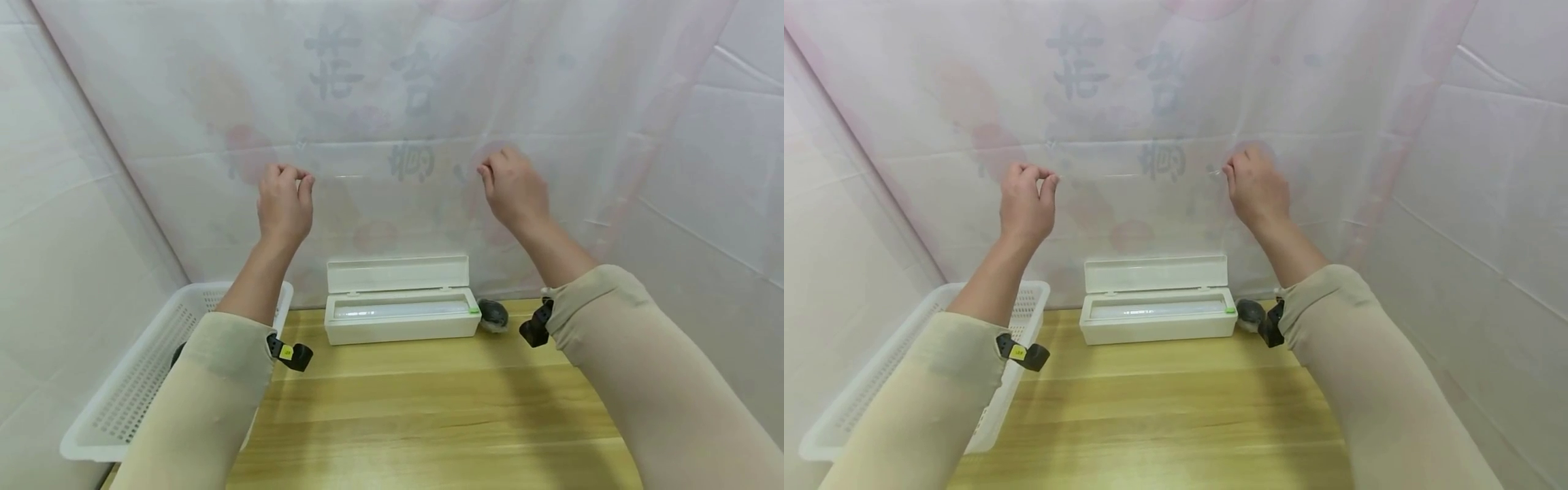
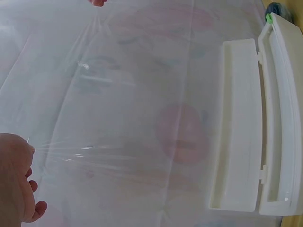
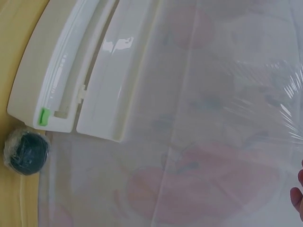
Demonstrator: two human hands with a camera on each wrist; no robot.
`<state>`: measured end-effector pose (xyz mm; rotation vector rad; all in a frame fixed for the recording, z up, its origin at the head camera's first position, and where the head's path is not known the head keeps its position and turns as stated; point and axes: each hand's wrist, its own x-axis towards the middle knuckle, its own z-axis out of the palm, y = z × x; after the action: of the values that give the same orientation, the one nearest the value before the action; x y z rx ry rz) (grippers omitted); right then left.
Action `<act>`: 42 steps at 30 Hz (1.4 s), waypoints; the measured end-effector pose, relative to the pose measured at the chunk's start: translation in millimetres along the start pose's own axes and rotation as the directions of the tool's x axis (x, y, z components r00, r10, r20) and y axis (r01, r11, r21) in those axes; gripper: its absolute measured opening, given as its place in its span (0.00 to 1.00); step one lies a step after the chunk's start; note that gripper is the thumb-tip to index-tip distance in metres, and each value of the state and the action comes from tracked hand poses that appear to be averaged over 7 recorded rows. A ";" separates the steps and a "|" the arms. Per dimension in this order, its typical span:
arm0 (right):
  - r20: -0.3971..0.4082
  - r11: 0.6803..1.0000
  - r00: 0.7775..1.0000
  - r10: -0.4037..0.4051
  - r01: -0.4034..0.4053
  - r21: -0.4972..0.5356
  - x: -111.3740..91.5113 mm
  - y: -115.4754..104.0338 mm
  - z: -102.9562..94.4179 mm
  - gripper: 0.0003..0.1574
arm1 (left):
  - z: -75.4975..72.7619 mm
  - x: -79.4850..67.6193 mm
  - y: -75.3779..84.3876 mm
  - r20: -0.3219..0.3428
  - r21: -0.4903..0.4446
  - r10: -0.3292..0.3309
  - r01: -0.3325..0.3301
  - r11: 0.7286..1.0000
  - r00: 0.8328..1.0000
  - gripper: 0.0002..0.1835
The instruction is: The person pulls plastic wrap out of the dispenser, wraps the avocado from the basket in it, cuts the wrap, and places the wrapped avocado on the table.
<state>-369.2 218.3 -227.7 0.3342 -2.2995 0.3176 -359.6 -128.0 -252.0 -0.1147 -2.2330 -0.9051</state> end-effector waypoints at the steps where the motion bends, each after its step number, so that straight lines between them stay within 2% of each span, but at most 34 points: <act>1: -0.009 1.000 1.000 0.001 -0.001 0.001 0.5 -0.6 -0.8 0.17 | -0.6 0.9 0.7 -0.003 -0.005 -0.001 0.001 1.000 1.000 0.15; 7: -0.086 1.000 0.996 -0.005 0.006 0.011 2.4 -3.8 -0.2 0.18 | -4.9 3.3 4.2 -0.042 -0.025 -0.007 0.006 1.000 0.999 0.15; 12: -0.171 1.000 0.985 -0.020 0.021 0.004 4.0 -4.7 2.0 0.20 | -6.6 4.4 5.5 -0.086 -0.050 0.007 -0.011 0.999 0.996 0.15; 16: -0.198 1.000 0.980 -0.023 0.026 0.013 5.2 -6.6 0.9 0.19 | -8.9 5.4 6.5 -0.103 -0.060 0.009 -0.015 0.998 0.995 0.15; 22: -0.185 0.998 0.983 -0.014 0.024 0.057 3.7 -6.6 -3.6 0.20 | -14.2 5.2 9.0 -0.078 -0.070 0.013 -0.019 0.997 0.997 0.15; 26: -0.189 0.992 0.980 -0.063 0.082 0.093 -3.2 -3.0 -7.5 0.20 | -21.0 1.4 10.3 -0.036 -0.090 0.031 -0.034 0.995 0.999 0.15; 30: -0.188 0.974 0.970 -0.153 0.180 0.135 -17.1 -0.8 -13.6 0.18 | -30.2 -8.0 7.4 -0.001 -0.119 0.074 -0.074 0.990 0.997 0.15; 35: -0.185 0.937 0.954 -0.236 0.274 0.217 -41.4 -0.5 -25.5 0.15 | -45.8 -27.1 2.8 0.029 -0.136 0.145 -0.140 0.981 0.989 0.14; 42: -0.156 0.867 0.919 -0.363 0.394 0.305 -85.7 0.1 -44.2 0.09 | -70.5 -64.5 -3.1 0.116 -0.140 0.238 -0.221 0.965 0.964 0.12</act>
<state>-282.7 244.9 -261.1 0.9103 -2.0245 0.5067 -271.5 -164.0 -260.3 -0.4964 -2.2233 -0.9321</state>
